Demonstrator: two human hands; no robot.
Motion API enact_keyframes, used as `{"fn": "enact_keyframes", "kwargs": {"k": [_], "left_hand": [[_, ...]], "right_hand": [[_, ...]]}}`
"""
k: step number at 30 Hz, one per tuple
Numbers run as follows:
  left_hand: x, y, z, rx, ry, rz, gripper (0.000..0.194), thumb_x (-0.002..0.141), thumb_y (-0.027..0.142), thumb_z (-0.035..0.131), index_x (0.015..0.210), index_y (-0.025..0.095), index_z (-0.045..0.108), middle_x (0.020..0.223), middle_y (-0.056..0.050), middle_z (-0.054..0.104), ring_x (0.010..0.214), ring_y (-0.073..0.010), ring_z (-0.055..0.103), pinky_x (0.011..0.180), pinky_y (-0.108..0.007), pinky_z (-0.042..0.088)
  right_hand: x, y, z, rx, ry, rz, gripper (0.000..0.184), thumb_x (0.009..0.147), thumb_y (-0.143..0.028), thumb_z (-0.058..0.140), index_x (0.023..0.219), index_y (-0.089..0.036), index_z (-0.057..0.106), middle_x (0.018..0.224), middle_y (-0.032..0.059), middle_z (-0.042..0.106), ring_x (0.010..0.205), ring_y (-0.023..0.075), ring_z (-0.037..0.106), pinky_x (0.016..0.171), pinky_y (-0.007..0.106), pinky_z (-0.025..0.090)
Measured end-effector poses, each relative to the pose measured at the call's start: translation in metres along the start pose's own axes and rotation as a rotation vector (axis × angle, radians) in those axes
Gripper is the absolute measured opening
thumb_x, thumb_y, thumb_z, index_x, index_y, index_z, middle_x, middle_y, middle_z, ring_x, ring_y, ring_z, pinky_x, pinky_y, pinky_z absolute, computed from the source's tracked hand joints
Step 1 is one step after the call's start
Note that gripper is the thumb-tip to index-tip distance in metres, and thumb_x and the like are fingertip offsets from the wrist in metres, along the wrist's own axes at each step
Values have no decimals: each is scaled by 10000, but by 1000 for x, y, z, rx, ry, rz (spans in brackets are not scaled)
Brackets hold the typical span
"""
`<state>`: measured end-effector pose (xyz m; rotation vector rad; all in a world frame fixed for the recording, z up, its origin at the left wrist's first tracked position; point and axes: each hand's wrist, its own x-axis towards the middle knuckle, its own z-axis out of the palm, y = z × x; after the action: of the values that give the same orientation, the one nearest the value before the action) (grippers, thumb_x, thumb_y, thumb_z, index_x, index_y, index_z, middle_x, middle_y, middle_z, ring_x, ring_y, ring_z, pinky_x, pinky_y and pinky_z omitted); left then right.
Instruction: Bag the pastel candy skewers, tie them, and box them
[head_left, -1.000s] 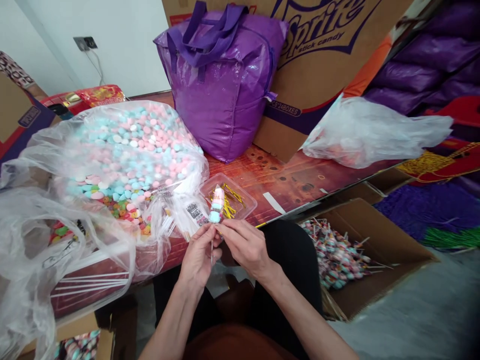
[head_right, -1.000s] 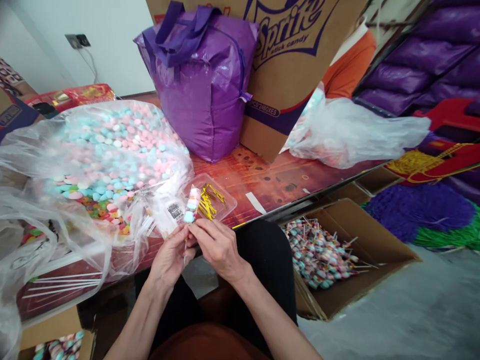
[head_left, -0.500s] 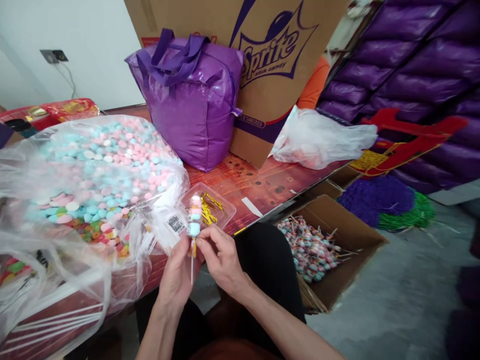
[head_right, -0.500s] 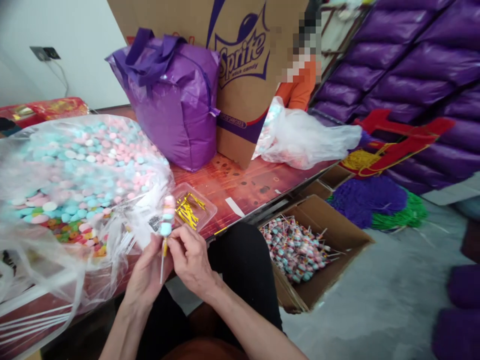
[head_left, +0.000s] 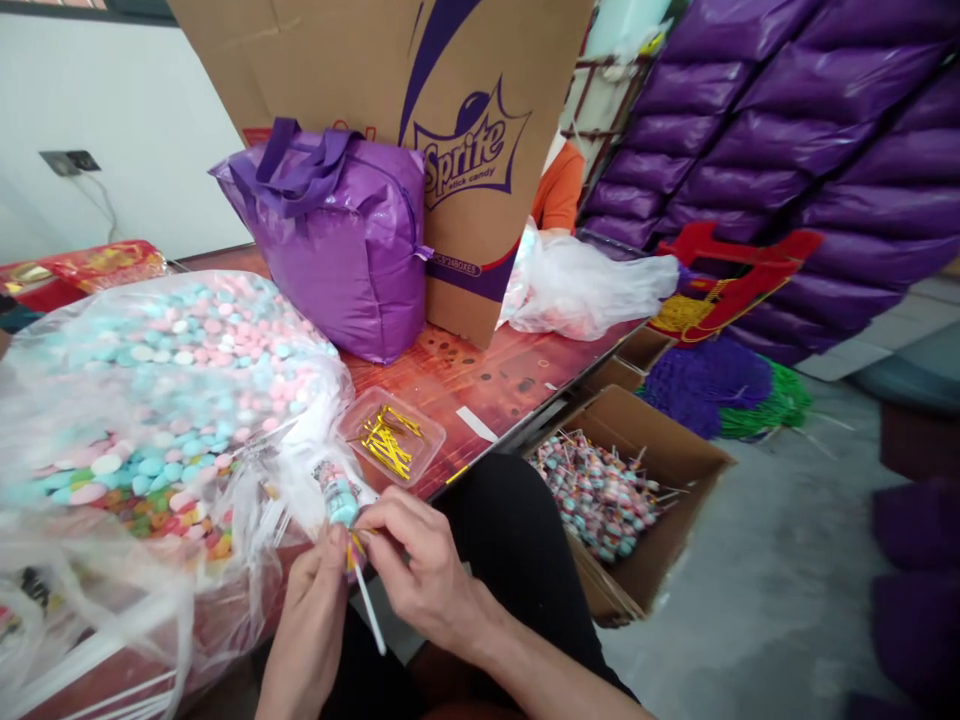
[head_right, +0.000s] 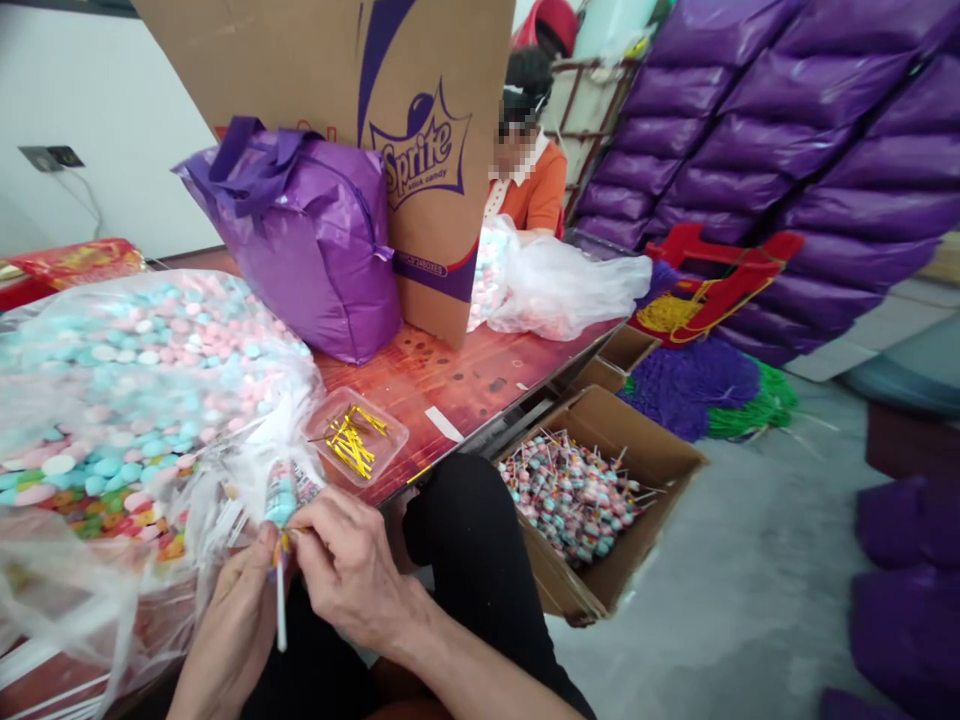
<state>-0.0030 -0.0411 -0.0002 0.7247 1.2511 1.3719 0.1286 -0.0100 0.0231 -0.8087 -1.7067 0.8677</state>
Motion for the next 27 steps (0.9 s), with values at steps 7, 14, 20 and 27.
{"fn": "enact_keyframes", "kwargs": {"k": [7, 14, 20, 27], "left_hand": [[-7, -9, 35, -67, -62, 48, 274, 711, 418, 818, 777, 163, 744, 736, -40, 688, 641, -154, 607, 631, -277, 560], [-4, -16, 74, 175, -170, 50, 289, 812, 452, 722, 858, 168, 742, 681, -16, 647, 502, -104, 515, 471, -215, 470], [11, -26, 68, 564, -383, 418, 210, 858, 381, 649, 831, 223, 784, 988, -89, 724, 965, -247, 657, 871, -346, 517], [44, -50, -3, 1021, 155, 757, 211, 865, 365, 648, 980, 210, 733, 1070, -103, 670, 1032, -279, 612, 993, -466, 424]], "right_hand": [[-29, 1, -10, 614, 151, 549, 327, 905, -367, 612, 651, -168, 561, 583, -32, 453, 538, 93, 369, 524, 238, 313], [-63, 1, -39, 515, 201, 524, 446, 949, -515, 556, 717, -146, 653, 646, 11, 566, 564, 103, 444, 547, 248, 344], [-93, 11, -84, 729, 509, 644, 334, 875, -438, 685, 708, -152, 646, 576, -31, 520, 470, 62, 326, 472, 223, 246], [-119, 54, -154, 716, 837, 717, 271, 710, -407, 806, 773, -159, 717, 677, 4, 581, 459, 62, 337, 408, 208, 281]]}}
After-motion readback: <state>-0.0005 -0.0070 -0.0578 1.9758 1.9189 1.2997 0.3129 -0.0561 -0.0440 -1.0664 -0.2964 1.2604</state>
